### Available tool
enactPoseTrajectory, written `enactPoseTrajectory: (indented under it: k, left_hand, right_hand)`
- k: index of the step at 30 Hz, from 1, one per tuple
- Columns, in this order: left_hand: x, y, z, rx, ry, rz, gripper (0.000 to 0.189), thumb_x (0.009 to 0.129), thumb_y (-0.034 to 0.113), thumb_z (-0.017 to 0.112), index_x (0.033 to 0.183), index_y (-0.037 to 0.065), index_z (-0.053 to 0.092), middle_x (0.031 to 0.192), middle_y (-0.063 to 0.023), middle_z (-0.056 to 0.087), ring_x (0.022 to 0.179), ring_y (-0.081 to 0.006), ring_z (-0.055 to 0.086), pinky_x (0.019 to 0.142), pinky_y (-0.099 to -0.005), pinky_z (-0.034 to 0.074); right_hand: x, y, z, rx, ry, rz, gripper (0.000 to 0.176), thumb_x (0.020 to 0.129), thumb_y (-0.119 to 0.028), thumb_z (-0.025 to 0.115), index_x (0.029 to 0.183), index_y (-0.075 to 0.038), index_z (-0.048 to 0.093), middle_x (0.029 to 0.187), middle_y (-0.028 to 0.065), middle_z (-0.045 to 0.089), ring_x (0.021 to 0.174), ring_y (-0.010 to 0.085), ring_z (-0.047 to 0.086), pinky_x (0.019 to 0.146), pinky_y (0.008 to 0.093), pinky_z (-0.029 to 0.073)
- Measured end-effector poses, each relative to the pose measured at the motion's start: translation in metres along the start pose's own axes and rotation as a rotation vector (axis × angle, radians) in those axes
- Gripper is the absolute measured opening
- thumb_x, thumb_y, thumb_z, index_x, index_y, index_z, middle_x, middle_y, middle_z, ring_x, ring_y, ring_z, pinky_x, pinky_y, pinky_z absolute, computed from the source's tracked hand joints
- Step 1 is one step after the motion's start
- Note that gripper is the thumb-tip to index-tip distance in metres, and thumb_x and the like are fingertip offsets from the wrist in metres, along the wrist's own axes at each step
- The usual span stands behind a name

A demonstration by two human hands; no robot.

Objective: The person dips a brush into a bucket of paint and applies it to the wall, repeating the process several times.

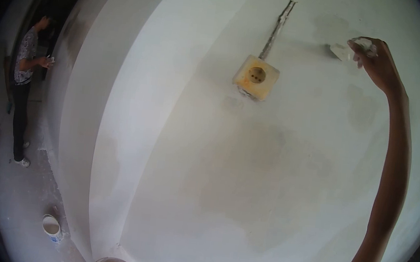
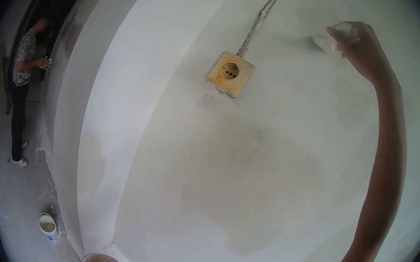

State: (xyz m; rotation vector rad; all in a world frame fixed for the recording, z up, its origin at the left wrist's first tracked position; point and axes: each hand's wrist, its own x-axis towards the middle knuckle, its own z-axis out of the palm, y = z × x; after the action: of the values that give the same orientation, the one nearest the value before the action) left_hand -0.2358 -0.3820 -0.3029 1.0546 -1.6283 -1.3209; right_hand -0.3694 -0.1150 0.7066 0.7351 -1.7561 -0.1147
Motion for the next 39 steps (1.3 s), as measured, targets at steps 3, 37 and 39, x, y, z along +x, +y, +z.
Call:
enactPoseTrajectory:
  k: [3,37,39]
  left_hand:
    - [0.001,-0.022,0.002,0.051,0.018,0.069,0.028,0.066,0.005,0.071,0.062,0.005,0.044,0.048,-0.0073,0.049,0.033,-0.0178,0.046,0.031,-0.0351,0.038]
    - [-0.282,0.157,-0.099,0.09,0.044,-0.1,0.032,0.051,0.004,0.067,0.081,-0.003,0.06,0.074,-0.0109,0.062,0.067,-0.0214,0.06,0.063,-0.0328,0.048]
    - [-0.316,0.158,-0.101,0.117,0.017,-0.11,0.032,0.052,0.007,0.07,0.08,-0.002,0.058,0.071,-0.0128,0.058,0.067,-0.0308,0.056,0.064,-0.0391,0.046]
  right_hand:
    - [0.008,-0.006,-0.003,-0.013,0.054,-0.048,0.036,0.091,-0.032,0.056,0.098,0.002,0.067,0.074,0.0097,0.06,0.064,0.0176,0.053,0.065,0.0352,0.045]
    - [-0.816,-0.199,0.057,2.031,-0.589,1.963,0.027,0.09,-0.019,0.055,0.094,0.006,0.065,0.06,0.012,0.059,0.044,0.0203,0.053,0.037,0.0311,0.038]
    - [-0.796,-0.185,0.033,1.856,-0.617,1.842,0.025,0.083,-0.018,0.056,0.077,0.007,0.06,0.053,0.0105,0.051,0.036,0.0204,0.045,0.034,0.0316,0.032]
